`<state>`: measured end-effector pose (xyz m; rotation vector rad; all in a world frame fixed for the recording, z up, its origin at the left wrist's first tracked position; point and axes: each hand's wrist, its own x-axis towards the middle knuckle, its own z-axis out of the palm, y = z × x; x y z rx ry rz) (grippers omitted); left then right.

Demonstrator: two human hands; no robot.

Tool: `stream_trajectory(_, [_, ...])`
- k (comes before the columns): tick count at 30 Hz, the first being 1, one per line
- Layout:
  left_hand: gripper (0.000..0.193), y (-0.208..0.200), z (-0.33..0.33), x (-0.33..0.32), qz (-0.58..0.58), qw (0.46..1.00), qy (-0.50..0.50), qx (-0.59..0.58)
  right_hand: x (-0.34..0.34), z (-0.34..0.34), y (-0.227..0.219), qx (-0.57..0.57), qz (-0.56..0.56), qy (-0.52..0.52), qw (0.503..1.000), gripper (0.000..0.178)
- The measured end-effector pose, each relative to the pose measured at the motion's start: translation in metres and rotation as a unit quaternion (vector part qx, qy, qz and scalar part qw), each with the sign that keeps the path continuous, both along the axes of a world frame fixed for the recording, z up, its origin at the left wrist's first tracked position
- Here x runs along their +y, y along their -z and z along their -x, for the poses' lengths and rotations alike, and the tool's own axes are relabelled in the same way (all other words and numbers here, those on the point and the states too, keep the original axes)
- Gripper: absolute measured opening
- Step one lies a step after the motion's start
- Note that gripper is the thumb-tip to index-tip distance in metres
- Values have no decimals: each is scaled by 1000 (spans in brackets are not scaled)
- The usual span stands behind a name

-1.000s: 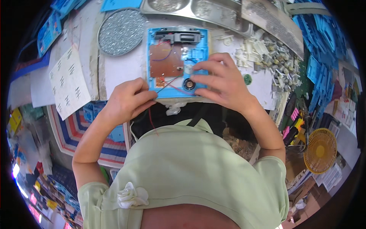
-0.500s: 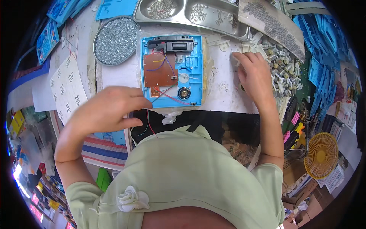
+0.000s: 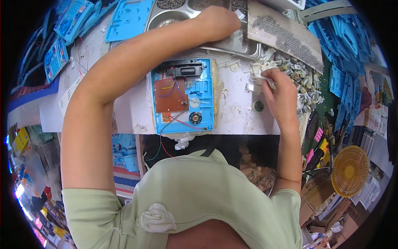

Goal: Soldering internal components and using an electric screwdriver to assemble a blue plastic device enclosure.

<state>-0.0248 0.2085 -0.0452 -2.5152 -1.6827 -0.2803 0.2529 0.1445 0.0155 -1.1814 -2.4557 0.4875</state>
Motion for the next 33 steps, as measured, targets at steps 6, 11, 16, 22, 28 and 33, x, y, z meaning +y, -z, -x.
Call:
stream_trajectory(6, [13, -30, -6, -22, -10, 1000, -9, 20, -4, 5, -19, 158, -38, -20, 986, 15])
stream_trajectory(11, [18, -90, 12, -92, -39, 969, -25, -244, -24, -2, -27, 427, 220, 5, 877, 22])
stream_trajectory(16, [22, -117, -18, -232, 168, 736, -76, -651, -78, 19, -38, 453, 290, -108, 836, 27])
stream_trajectory(22, [14, -78, -40, -298, 246, 312, -128, -909, -103, 56, -40, 326, 50, -295, 897, 29])
stream_trajectory(28, [11, -71, -39, -298, 244, 288, -119, -918, -106, 57, -44, 291, -12, -341, 894, 30])
stream_trajectory(33, [11, -64, -41, -294, 228, 286, -120, -923, -105, 57, -39, 278, -74, -336, 897, 31])
